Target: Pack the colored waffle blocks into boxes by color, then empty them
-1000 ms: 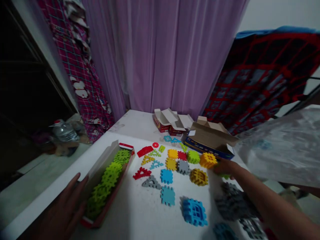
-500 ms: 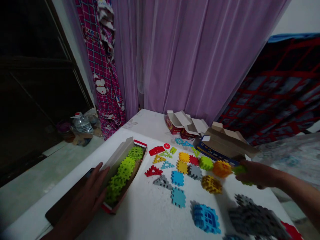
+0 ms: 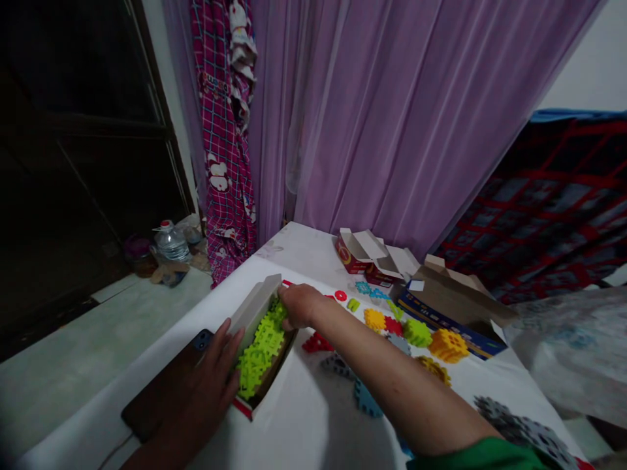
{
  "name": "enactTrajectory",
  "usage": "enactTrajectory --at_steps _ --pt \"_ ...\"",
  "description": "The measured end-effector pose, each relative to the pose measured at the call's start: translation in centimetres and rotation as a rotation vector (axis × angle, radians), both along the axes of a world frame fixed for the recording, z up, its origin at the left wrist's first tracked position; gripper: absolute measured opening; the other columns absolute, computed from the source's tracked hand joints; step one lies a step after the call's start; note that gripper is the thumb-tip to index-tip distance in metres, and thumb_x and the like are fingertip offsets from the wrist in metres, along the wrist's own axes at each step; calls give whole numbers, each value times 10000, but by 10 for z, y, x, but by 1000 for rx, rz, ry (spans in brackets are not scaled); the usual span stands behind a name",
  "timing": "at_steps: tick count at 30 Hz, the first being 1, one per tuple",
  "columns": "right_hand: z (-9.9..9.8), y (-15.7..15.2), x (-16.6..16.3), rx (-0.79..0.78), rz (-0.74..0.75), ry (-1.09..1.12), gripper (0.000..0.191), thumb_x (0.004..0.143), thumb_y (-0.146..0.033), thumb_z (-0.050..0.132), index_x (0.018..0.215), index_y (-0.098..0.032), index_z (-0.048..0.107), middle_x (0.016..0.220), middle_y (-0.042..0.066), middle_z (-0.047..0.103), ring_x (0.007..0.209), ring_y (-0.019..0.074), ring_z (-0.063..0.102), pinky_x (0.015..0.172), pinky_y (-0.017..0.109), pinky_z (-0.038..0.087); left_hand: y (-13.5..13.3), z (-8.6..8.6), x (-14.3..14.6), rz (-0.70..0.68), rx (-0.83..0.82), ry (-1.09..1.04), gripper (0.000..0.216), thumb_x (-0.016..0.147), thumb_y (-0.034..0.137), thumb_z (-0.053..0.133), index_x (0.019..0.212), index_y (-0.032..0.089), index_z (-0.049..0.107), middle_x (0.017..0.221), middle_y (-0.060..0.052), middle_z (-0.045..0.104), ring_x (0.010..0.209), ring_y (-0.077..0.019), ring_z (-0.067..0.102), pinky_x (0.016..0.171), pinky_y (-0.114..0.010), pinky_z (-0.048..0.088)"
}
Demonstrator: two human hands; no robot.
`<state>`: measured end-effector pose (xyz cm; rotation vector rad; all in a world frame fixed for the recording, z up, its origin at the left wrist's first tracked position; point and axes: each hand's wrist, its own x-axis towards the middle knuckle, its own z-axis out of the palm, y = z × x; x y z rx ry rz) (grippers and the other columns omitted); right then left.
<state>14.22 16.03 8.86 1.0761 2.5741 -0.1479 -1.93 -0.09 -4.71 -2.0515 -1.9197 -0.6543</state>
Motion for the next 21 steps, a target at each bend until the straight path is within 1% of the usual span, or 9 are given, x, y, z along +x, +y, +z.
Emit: enactTrajectory --at_steps 4,7,10,15,18,21 --pt "-12 5 -15 6 45 -40 717 692 -309 742 1326 -101 479 1224 201 632 1101 292 629 874 316 487 -1 5 3 8 52 37 617 853 120 416 1460 187 325 1557 -139 300 1247 -243 549 834 -292 558" --pt "-17 8 -16 -14 48 -55 756 690 -318 759 1359 -128 462 1254 183 622 1123 284 621 887 304 479 -2 8 3 12 64 45 571 842 123 430 1412 157 410 1541 -149 330 1258 -266 537 848 -308 552" --pt "-20 17 -10 -33 28 -10 750 690 -340 759 1357 -161 467 1209 154 656 1104 281 631 880 305 476 -2 9 4 15 50 27 552 849 133 437 1401 159 430 1530 -146 351 1282 -262 512 872 -306 539" --pt "-21 38 4 51 -49 28 717 698 -361 730 1334 -156 473 1173 153 671 1061 277 645 848 303 476 -1 8 5 -14 89 -14 550 855 119 407 1404 146 425 1530 -144 347 1305 -252 487 917 -298 505" --pt "-24 42 1 72 -12 32 670 703 -345 728 1300 -147 498 1164 156 669 1052 272 645 846 301 473 -1 7 4 1 89 -10 554 851 119 412 1403 158 430 1534 -139 343 1309 -265 483 946 -325 488" --pt "-32 37 -8 86 30 52 627 721 -329 718 1284 -146 512 1181 153 654 1062 260 632 860 298 467 -1 7 4 7 73 1 543 849 125 417 1390 165 446 1548 -137 319 1294 -269 499 934 -337 499"
